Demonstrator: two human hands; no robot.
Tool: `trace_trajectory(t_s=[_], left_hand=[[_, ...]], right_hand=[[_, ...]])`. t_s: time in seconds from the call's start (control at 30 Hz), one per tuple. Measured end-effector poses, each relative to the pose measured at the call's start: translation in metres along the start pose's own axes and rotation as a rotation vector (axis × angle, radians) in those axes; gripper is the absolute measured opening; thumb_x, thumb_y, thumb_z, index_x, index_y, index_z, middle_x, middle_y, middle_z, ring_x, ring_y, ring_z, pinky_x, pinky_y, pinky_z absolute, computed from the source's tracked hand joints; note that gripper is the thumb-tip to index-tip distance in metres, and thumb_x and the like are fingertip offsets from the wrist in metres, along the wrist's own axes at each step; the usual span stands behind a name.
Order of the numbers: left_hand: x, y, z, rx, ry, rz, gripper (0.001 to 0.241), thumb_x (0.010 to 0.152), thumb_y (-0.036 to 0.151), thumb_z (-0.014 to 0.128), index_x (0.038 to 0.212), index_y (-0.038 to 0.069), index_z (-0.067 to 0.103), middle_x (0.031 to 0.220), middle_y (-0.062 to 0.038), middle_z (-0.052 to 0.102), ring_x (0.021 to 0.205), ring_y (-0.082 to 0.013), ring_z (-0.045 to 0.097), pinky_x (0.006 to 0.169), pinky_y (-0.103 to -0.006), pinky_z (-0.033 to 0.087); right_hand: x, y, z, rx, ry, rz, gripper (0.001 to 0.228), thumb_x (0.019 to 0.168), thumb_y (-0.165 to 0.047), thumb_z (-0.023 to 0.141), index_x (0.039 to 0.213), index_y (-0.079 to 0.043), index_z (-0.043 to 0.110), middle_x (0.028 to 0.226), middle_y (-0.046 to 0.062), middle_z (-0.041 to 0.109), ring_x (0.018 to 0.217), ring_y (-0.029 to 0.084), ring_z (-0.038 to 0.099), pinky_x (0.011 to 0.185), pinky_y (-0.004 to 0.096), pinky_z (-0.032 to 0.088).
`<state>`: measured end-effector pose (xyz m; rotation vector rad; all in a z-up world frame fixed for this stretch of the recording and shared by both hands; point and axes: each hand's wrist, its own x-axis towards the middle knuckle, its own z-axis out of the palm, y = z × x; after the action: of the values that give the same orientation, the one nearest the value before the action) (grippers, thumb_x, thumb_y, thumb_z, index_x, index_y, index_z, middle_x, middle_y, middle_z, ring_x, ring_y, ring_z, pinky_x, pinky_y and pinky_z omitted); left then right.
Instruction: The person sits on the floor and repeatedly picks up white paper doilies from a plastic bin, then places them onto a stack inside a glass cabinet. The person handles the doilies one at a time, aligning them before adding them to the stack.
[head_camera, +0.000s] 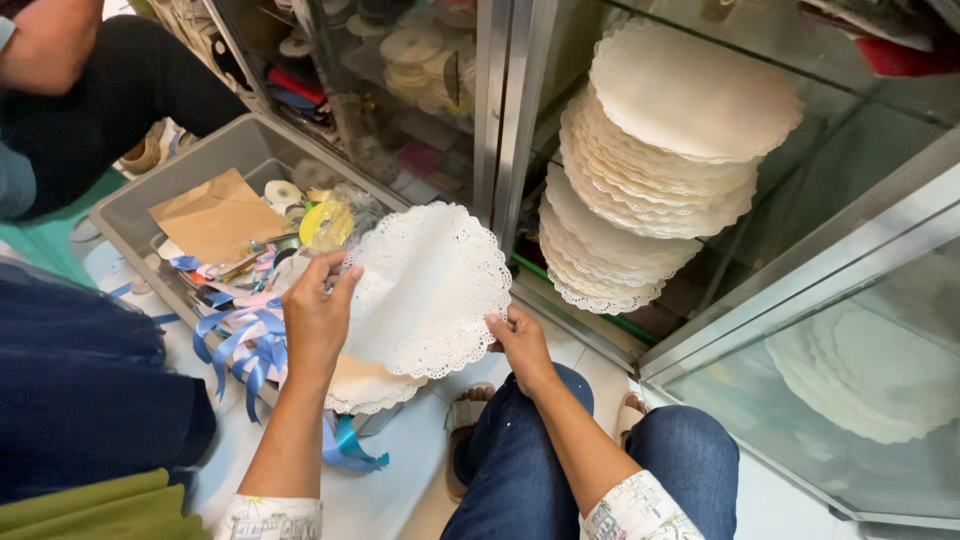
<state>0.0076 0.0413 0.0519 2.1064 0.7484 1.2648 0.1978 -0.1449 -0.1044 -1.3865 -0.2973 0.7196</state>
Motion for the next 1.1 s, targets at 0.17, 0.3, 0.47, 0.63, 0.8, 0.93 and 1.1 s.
trace_trajectory(t_s=[0.17,0.3,0.47,0.63,0.8,0.93,1.1], left_hand=[[0.012,0.005,-0.020,0.194,0.104,0.155,0.010,0.096,-0.001,0.077,0.105,0.000,0.073,0.095,-0.018,0.074,0.089,-0.0384,0.073,0.079,-0.0469,0.057],[0.014,0.016,-0.026,0.330,0.198,0.357,0.006,0.103,0.001,0.073,0.106,0.007,0.071,0.099,-0.007,0.072,0.091,-0.0297,0.073,0.082,-0.0380,0.057],[-0.037,0.003,0.011,0.565,0.092,0.472,0.007,0.101,0.009,0.071,0.105,0.014,0.072,0.098,-0.003,0.074,0.088,-0.0197,0.073,0.076,-0.0285,0.059],[-0.108,-0.013,0.038,0.457,-0.190,0.458,0.007,0.096,0.010,0.069,0.103,0.012,0.069,0.106,-0.007,0.075,0.092,-0.0203,0.073,0.075,-0.0296,0.060],[-0.140,-0.036,0.039,0.548,-0.365,0.430,0.011,0.097,0.003,0.062,0.104,0.012,0.066,0.122,-0.008,0.070,0.106,-0.0230,0.071,0.081,-0.0310,0.060],[-0.125,-0.052,0.038,0.485,-0.417,0.123,0.017,0.103,0.000,0.054,0.108,0.008,0.068,0.125,-0.015,0.072,0.112,-0.0257,0.072,0.086,-0.0321,0.062],[-0.087,-0.044,0.018,0.637,-0.116,0.203,0.012,0.099,-0.004,0.065,0.102,0.008,0.066,0.115,-0.011,0.077,0.103,-0.0251,0.076,0.082,-0.0317,0.063]], right_hand=[[-0.007,-0.006,0.003,-0.035,-0.011,0.030,0.030,0.100,-0.017,0.064,0.126,-0.001,0.063,0.101,0.014,0.075,0.082,0.019,0.075,0.072,0.029,0.064],[-0.020,-0.026,0.008,-0.045,-0.027,0.037,0.035,0.100,-0.018,0.063,0.131,-0.002,0.060,0.106,0.016,0.074,0.087,0.019,0.075,0.073,0.027,0.063],[-0.019,-0.024,0.006,-0.050,-0.024,0.038,0.036,0.101,-0.018,0.061,0.133,-0.002,0.059,0.107,0.016,0.073,0.087,0.019,0.075,0.075,0.027,0.063],[-0.016,-0.018,0.005,-0.049,-0.025,0.037,0.034,0.101,-0.018,0.062,0.132,-0.003,0.060,0.106,0.014,0.073,0.087,0.018,0.075,0.076,0.026,0.063],[-0.013,-0.011,0.004,-0.079,-0.037,0.027,0.035,0.099,-0.015,0.064,0.132,-0.004,0.060,0.105,0.012,0.074,0.088,0.016,0.074,0.076,0.025,0.062],[-0.012,-0.009,0.003,-0.093,-0.035,0.034,0.033,0.098,-0.015,0.064,0.130,-0.005,0.062,0.105,0.012,0.074,0.089,0.016,0.074,0.077,0.026,0.063],[-0.015,-0.015,0.005,-0.119,-0.040,0.034,0.033,0.097,-0.013,0.063,0.129,-0.004,0.063,0.106,0.013,0.074,0.090,0.017,0.074,0.078,0.027,0.062]])
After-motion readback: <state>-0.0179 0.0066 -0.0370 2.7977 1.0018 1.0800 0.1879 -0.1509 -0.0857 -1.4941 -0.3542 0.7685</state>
